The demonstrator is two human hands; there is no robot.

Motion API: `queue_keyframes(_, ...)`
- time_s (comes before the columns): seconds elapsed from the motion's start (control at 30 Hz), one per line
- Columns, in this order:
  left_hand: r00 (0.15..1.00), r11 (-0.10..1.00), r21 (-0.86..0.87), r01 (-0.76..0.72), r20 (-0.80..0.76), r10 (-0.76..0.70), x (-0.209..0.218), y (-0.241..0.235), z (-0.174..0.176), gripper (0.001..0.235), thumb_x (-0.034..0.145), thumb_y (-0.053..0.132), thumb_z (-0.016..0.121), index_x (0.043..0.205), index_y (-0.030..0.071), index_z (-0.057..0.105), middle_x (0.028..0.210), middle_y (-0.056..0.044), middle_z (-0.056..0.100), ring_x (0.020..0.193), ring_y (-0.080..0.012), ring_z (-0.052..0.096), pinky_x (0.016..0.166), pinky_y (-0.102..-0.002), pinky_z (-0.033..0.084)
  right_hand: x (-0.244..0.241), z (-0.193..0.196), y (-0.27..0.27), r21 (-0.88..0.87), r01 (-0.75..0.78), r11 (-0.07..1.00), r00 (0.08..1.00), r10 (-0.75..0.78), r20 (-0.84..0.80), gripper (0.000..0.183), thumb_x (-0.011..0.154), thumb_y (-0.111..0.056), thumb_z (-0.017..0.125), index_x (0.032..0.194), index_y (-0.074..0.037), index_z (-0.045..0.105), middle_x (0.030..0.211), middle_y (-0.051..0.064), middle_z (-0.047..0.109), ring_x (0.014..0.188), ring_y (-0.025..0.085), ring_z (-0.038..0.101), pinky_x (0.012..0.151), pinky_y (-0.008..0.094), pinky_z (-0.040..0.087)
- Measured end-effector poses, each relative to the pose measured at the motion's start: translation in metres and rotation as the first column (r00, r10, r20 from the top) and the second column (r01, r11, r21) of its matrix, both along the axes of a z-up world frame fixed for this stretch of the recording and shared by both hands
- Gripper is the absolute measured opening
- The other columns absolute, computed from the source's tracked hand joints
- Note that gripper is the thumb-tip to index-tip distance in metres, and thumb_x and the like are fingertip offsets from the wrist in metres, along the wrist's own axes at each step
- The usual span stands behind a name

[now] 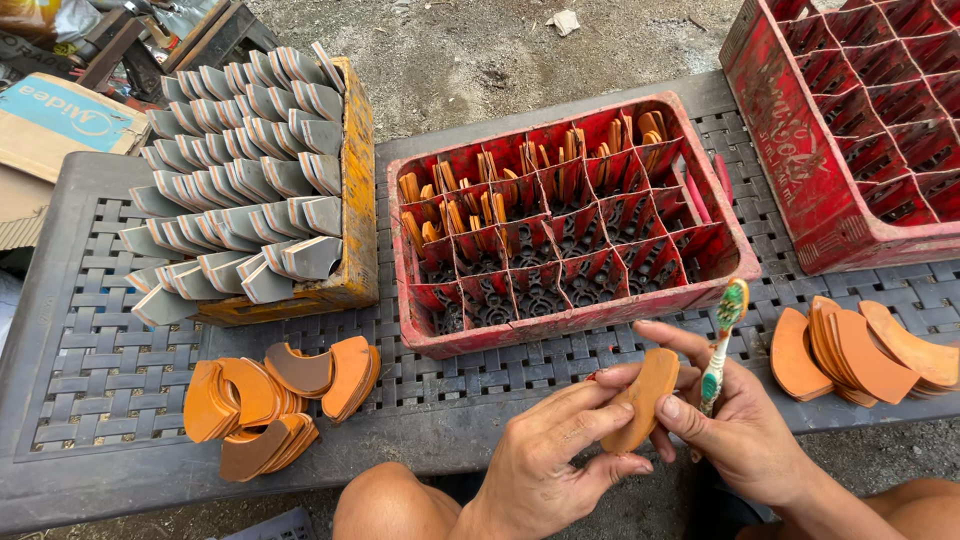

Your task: The person paints small curved wooden pieces with red paint using a toothbrush. They dip the brush into a small red container, apply paint to each piece, and place the finished pieces into a red crate with compartments.

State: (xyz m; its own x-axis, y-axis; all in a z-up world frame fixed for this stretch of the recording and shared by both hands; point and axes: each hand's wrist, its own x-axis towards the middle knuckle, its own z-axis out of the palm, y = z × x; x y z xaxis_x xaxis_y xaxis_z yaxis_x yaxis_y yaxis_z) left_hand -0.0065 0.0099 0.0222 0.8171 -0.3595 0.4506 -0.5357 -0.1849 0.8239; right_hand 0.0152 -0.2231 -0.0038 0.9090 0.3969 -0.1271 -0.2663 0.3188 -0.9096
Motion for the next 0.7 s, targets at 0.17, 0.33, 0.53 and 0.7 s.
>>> queue_keyframes(0.17,1.000,0.999,-0.023,0.025,0.012,-0.024,0.001,0.000,0.003,0.051,0.085,0.014,0.091,0.128,0.005,0.066,0.145,-0.018,0.065,0.136,-0.0352,0.068,0.113,-0.040,0.061,0.000,-0.005,0.001,0.100,0.045,0.994,0.999,-0.045,-0.003,0.053,0.097,-0.015,0.062,0.147,-0.008,0.044,0.128,0.026,0.071,0.089,0.022,0.073,0.059,0.030,0.056)
queue_keyframes(0.33,1.000,1.000,-0.005,0.023,0.015,-0.023,0.002,0.000,0.007,0.050,0.085,0.014,0.090,0.127,0.003,0.066,0.146,-0.019,0.065,0.137,-0.0355,0.068,0.113,-0.041,0.060,-0.002,-0.008,0.002,0.146,0.076,0.986,0.997,-0.074,-0.017,0.049,0.098,-0.015,0.061,0.145,-0.009,0.047,0.126,0.027,0.071,0.087,0.021,0.073,0.057,0.029,0.054)
queue_keyframes(0.53,1.000,1.000,0.004,0.012,-0.002,-0.012,0.002,0.000,0.005,0.047,0.084,0.014,0.091,0.123,0.003,0.067,0.145,-0.019,0.065,0.136,-0.0351,0.068,0.113,-0.040,0.060,0.000,-0.011,0.003,0.135,0.087,0.987,0.996,-0.087,-0.004,0.045,0.098,-0.011,0.062,0.141,-0.008,0.048,0.126,0.027,0.072,0.086,0.020,0.073,0.057,0.028,0.053)
queue_keyframes(0.7,0.999,1.000,0.010,-0.003,0.040,0.003,0.002,0.000,0.002,0.046,0.084,0.011,0.090,0.124,0.002,0.068,0.145,-0.020,0.065,0.135,-0.0369,0.068,0.113,-0.041,0.060,-0.001,-0.014,0.006,0.117,0.094,0.989,0.995,-0.096,0.015,0.047,0.098,-0.012,0.061,0.143,-0.009,0.049,0.124,0.025,0.072,0.080,0.018,0.072,0.055,0.028,0.054)
